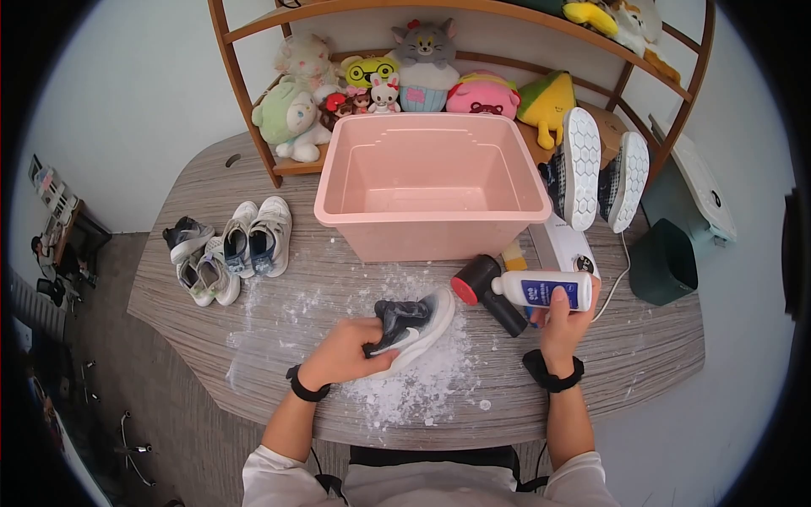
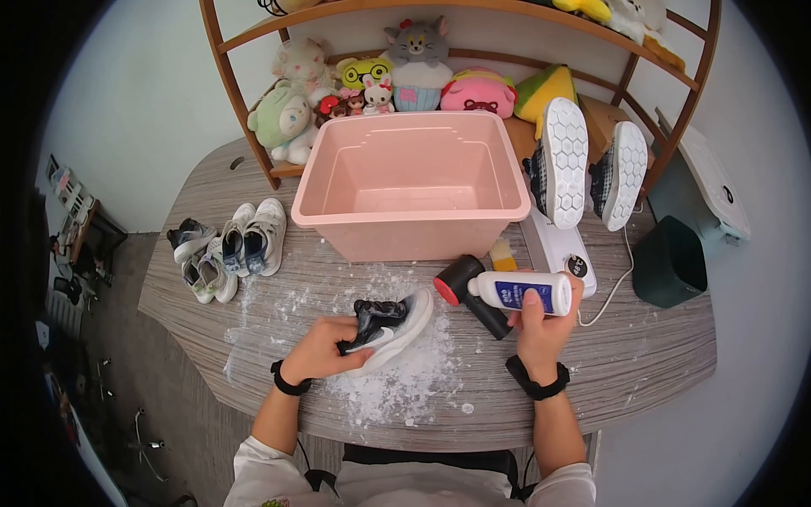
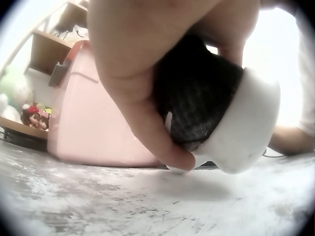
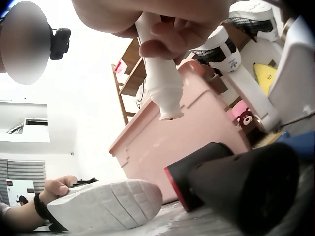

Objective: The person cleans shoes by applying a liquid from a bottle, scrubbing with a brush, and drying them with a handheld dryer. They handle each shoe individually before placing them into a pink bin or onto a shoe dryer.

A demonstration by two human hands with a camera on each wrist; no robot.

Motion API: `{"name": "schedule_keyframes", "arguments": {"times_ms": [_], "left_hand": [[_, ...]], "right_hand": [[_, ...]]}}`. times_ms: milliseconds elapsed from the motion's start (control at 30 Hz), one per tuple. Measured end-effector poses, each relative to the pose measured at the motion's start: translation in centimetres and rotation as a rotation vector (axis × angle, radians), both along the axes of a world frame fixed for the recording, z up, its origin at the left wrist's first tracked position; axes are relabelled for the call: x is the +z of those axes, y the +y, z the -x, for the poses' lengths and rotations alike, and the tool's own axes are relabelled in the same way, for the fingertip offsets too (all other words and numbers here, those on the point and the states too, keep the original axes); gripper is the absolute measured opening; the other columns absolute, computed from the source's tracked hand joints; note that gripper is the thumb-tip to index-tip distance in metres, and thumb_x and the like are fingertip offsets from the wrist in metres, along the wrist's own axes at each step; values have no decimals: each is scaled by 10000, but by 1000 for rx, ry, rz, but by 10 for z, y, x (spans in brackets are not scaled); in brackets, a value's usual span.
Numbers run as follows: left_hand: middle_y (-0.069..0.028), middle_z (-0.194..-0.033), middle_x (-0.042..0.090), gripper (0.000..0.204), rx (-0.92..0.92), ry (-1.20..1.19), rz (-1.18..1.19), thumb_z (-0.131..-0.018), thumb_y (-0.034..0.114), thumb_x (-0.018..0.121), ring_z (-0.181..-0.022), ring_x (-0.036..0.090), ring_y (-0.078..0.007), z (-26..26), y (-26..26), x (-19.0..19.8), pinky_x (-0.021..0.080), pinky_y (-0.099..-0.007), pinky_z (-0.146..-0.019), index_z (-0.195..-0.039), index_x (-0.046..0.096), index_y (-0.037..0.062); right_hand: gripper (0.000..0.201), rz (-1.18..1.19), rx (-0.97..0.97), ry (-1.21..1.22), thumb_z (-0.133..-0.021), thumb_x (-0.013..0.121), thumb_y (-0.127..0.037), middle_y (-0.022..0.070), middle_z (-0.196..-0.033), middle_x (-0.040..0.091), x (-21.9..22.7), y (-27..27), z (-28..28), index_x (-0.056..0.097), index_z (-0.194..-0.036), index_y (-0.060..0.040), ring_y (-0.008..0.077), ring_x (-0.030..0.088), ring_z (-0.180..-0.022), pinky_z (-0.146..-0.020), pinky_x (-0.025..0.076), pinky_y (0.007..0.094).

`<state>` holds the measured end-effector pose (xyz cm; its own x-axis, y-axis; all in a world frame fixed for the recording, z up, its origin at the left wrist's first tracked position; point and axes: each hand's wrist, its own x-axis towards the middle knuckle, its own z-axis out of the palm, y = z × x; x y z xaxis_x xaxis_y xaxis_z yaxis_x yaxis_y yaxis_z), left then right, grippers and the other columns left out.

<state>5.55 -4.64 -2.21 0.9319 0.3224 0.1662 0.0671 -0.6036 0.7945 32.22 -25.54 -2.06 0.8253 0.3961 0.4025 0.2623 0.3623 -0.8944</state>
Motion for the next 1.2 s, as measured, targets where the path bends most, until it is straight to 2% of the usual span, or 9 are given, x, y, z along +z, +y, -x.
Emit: {"name": "schedule_keyframes", "arguments": {"times_ms": [100,267,333,367,433,533,800,900,1200], "left_hand": [[-162,-697,543,369,-23,18,-8,-813,201,806,-628,562,-345,0,1,-3,435,-410,-571,-680,567,-48],[-160,-693,554,403,-55,-14,-12,-826,231,810,-621,569,-354,-1,0,-8,441,-416,-569,-655,567,-42],[-157,-685,553,437,-42,2,-38,-835,259,817,-607,565,-353,-1,-1,-5,440,-416,-562,-641,562,-38],[-155,-677,553,471,-30,18,-65,-845,286,824,-594,561,-352,-1,-2,-4,439,-416,-555,-626,557,-34],[-142,-638,509,511,-21,-19,-77,-828,284,851,-547,513,-315,-3,-3,-6,394,-407,-521,-591,524,-30],[-125,-597,463,554,-15,-65,-96,-808,279,881,-496,463,-274,-4,-3,-9,347,-396,-485,-554,492,-24],[-120,-593,464,540,-18,-97,-129,-793,254,890,-493,462,-272,-4,-4,-10,344,-394,-480,-550,494,-22],[-144,-644,530,510,-20,-7,-159,-831,317,838,-578,560,-355,-3,-4,-8,435,-423,-537,-576,542,-11],[-143,-648,540,494,-17,-14,-168,-825,315,835,-577,567,-354,-4,-4,-8,440,-425,-534,-580,558,-12]], "right_hand": [[398,8,163,73,-983,680,-132,160,-1004,716,7,2,14,436,-1285,-45,103,591,-572,-466,460,206],[398,90,211,111,-951,699,-73,168,-1082,723,4,3,19,486,-1282,-21,105,621,-618,-488,490,208],[423,151,220,119,-917,739,-48,164,-1107,720,2,3,21,500,-1265,-13,129,659,-738,-633,561,244],[423,152,220,119,-917,739,-48,164,-1107,720,0,3,22,500,-1265,-13,129,659,-738,-633,561,244],[428,190,213,-1,-879,779,-37,152,-1118,717,-6,6,26,532,-1228,-7,158,672,-898,-821,569,294],[413,185,248,-170,-859,799,-43,139,-1124,712,-8,11,27,558,-1193,-7,177,665,-988,-914,540,323],[408,131,284,17,-831,825,-36,119,-1134,698,-8,13,33,598,-1166,3,161,661,-1012,-896,543,312],[371,240,340,-63,-828,833,-25,101,-1097,712,-6,16,37,647,-1147,16,136,670,-983,-860,553,293],[331,279,220,130,-844,827,-19,69,-1040,724,-10,24,35,672,-1132,32,99,671,-911,-800,561,261]]}}
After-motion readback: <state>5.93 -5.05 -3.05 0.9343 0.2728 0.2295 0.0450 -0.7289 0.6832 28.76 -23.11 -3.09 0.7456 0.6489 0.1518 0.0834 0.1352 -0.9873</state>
